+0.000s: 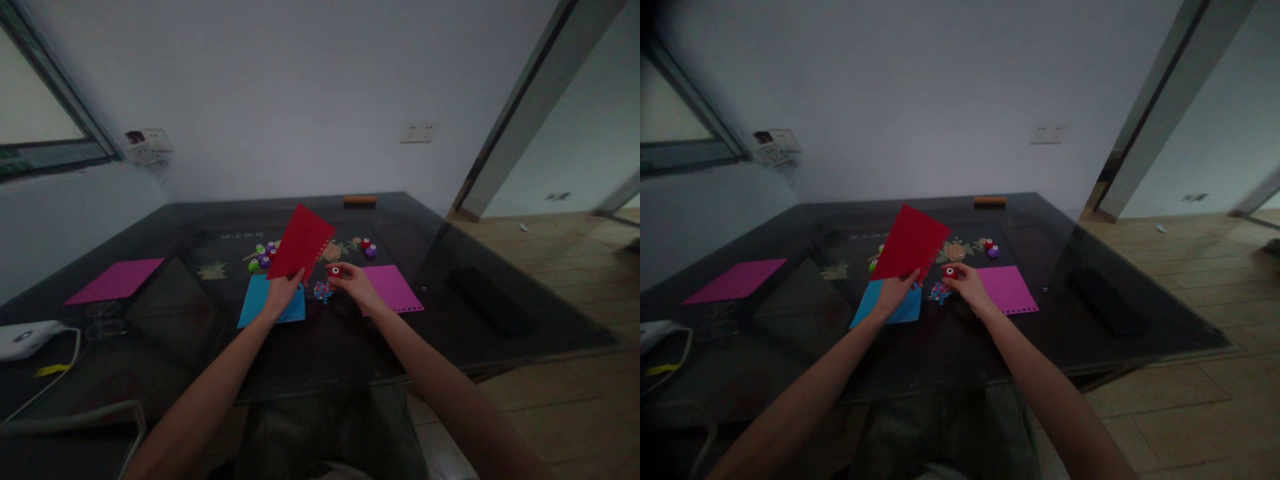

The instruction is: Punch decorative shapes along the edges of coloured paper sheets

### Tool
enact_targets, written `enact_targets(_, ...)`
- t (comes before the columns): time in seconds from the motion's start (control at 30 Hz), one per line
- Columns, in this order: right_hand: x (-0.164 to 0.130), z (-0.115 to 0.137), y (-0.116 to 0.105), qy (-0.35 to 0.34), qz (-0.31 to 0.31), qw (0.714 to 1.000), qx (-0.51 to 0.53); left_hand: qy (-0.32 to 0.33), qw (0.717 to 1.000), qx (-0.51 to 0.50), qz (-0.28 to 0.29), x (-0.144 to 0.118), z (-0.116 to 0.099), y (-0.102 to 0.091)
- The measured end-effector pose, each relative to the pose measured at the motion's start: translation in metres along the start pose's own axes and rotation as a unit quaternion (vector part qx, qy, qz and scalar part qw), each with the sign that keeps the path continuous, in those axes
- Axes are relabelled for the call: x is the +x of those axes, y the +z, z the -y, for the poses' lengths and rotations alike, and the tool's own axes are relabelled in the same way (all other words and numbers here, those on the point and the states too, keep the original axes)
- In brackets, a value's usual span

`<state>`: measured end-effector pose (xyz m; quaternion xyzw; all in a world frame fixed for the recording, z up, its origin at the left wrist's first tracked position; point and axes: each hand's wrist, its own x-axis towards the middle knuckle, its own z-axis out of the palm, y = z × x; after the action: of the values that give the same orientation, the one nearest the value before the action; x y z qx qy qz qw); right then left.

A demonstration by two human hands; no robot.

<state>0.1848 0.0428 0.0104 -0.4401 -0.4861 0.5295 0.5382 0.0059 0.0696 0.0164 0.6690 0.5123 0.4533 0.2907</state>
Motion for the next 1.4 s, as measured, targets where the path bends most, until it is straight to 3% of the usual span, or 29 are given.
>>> enact_targets(0.23,0.003,-0.001,0.001,0.011,-0.003,1.000,-0.005,-0.015,0.997,-0.072,0.004,0.004,0.008,0.002)
enact_targets(0.43,0.005,0.013,-0.010,-0.025,-0.036,0.999,0.001,-0.047,0.987,-0.150,0.035,0.003,0.005,0.001)
enact_targets(0.63,0.025,0.038,-0.052,-0.073,-0.107,0.992,-0.011,-0.066,0.979,-0.189,0.029,0.003,0.007,0.001)
enact_targets(0.73,0.049,0.038,-0.078,-0.100,-0.158,0.979,-0.081,-0.064,0.981,-0.182,0.031,0.002,0.005,0.001)
enact_targets(0.83,0.071,0.025,-0.092,-0.065,-0.199,0.944,-0.256,-0.062,0.982,-0.177,0.034,0.001,0.002,0.001)
enact_targets(0.97,0.085,0.005,-0.087,-0.038,-0.201,0.912,-0.355,-0.054,0.981,-0.184,0.039,0.000,0.001,0.001)
enact_targets(1.1,0.086,0.000,-0.073,0.011,-0.193,0.807,-0.559,-0.045,0.982,-0.181,0.041,0.000,0.002,0.001)
enact_targets(1.17,0.087,0.002,-0.069,0.027,-0.190,0.776,-0.600,-0.045,0.982,-0.178,0.046,0.000,0.003,0.002)
enact_targets(1.4,0.088,0.004,-0.076,0.023,-0.180,0.743,-0.644,-0.051,0.979,-0.189,0.050,0.000,0.000,0.002)
